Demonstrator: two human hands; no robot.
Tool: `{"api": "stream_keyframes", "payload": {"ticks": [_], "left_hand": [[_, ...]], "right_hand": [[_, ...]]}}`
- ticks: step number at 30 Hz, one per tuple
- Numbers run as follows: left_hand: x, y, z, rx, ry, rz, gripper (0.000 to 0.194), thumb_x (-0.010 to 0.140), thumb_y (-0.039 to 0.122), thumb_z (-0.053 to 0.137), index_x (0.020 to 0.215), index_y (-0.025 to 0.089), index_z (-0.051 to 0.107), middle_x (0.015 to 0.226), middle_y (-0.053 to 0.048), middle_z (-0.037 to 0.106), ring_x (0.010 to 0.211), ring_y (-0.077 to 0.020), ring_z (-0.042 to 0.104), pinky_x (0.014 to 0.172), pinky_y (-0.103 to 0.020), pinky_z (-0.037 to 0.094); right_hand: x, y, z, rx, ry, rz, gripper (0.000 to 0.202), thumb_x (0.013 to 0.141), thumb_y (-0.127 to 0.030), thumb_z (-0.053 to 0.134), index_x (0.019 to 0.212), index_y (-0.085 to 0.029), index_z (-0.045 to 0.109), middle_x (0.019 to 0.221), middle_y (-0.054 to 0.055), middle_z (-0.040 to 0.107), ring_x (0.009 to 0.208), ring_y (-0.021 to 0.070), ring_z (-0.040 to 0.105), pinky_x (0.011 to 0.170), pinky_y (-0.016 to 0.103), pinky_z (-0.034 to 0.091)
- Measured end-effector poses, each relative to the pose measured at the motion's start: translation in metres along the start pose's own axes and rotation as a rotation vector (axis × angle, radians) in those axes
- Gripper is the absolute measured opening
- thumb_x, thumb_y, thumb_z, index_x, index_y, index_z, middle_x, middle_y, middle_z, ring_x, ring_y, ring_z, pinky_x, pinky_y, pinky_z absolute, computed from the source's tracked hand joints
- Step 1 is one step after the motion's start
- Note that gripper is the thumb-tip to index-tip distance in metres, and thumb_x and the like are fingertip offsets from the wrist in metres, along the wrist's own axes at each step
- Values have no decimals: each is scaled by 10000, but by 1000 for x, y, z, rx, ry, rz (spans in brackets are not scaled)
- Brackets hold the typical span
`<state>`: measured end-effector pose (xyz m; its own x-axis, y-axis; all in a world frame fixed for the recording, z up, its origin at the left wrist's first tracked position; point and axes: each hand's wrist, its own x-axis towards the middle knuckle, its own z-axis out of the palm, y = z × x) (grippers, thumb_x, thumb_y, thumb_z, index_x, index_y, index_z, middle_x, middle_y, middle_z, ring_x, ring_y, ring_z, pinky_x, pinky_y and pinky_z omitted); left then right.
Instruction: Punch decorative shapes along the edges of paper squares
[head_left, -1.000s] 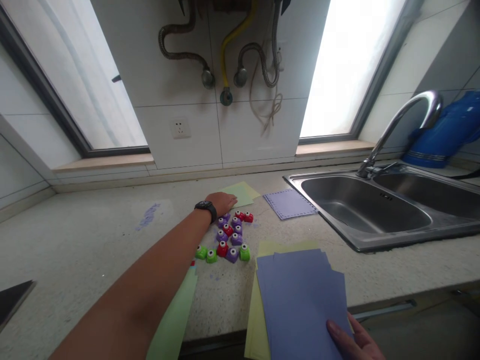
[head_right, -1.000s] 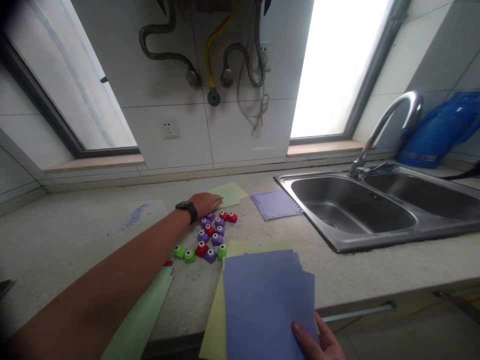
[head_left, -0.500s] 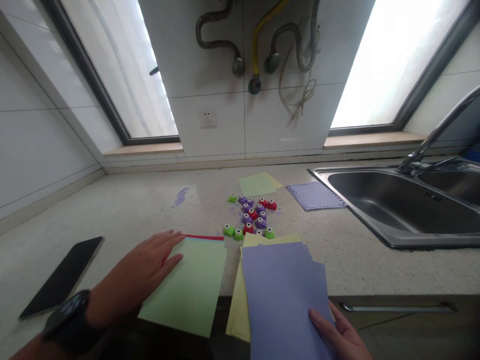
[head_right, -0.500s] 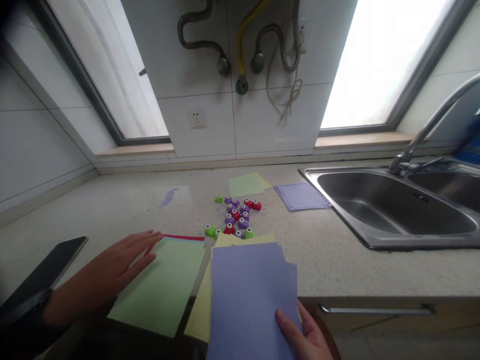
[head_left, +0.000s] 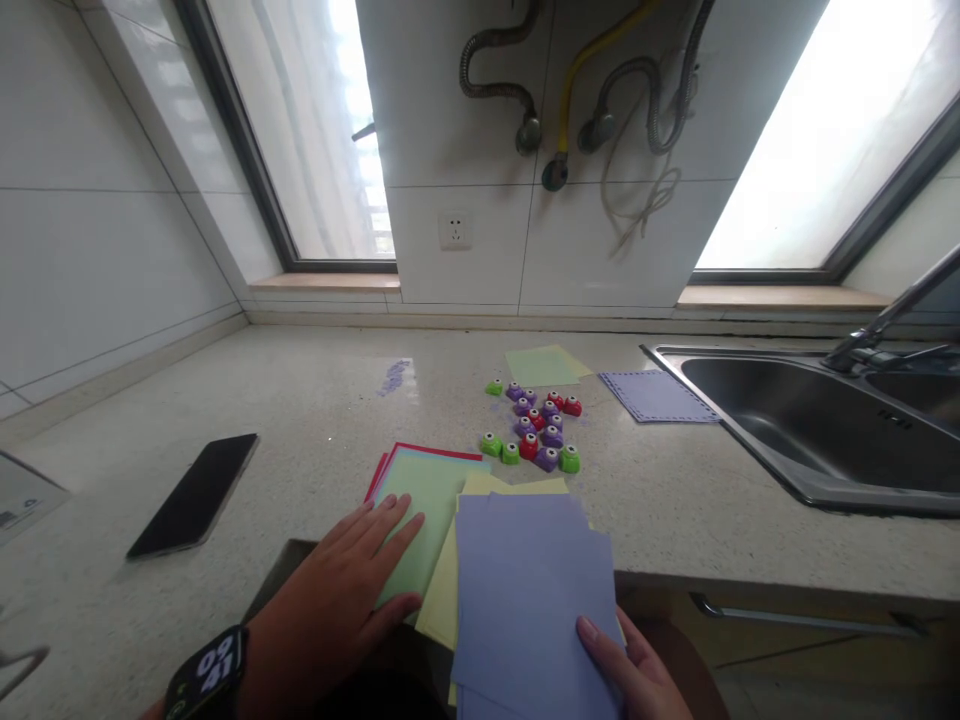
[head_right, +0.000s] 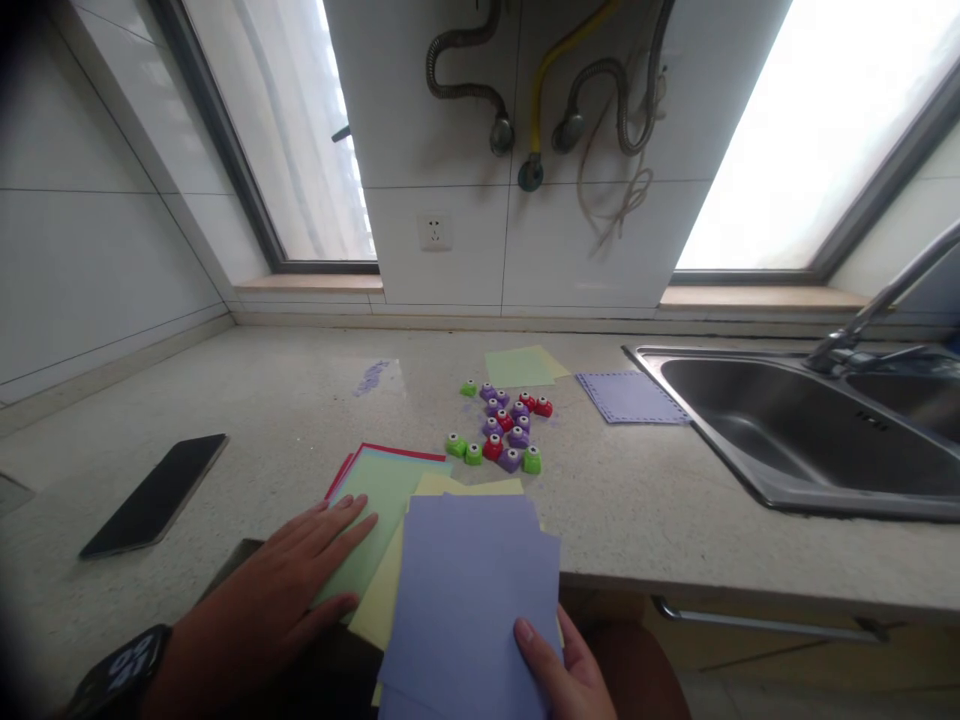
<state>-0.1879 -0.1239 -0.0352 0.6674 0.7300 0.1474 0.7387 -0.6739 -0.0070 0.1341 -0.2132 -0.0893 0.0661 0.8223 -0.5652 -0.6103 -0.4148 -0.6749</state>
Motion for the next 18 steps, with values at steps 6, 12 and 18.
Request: {"api": "stream_keyframes", "payload": {"ticks": [6, 12, 18], "left_hand": [[-1, 10, -9, -47, 18, 45, 600, 1029, 424, 447, 1579, 246, 289, 1590, -92, 423, 1437, -291, 440, 1128, -530, 449], [0, 19, -15, -154, 23, 77, 680, 1035, 420, 434, 1610, 237, 120, 1613, -81, 385, 1465, -252, 396, 1152, -487, 433], [-1, 15, -11, -154, 59, 34, 717, 1021, 482, 444, 1605, 189, 149, 1617, -133, 369, 1475, -275, 377, 1166, -489, 408]], "right_hand": [[-2, 6, 6, 4, 7, 2, 783, 652, -441, 917, 1285, -164, 548, 1016, 157, 788, 797, 304, 754, 781, 413, 576], [-9, 9, 20, -6, 35, 14, 917, 641, -422, 927, 1386, -163, 458, 1106, 179, 768, 913, 341, 753, 828, 445, 576], [-7, 21, 29, 49, 21, -15, 879, 631, -385, 934, 1348, -173, 472, 1018, 149, 786, 847, 313, 760, 786, 417, 580]]}}
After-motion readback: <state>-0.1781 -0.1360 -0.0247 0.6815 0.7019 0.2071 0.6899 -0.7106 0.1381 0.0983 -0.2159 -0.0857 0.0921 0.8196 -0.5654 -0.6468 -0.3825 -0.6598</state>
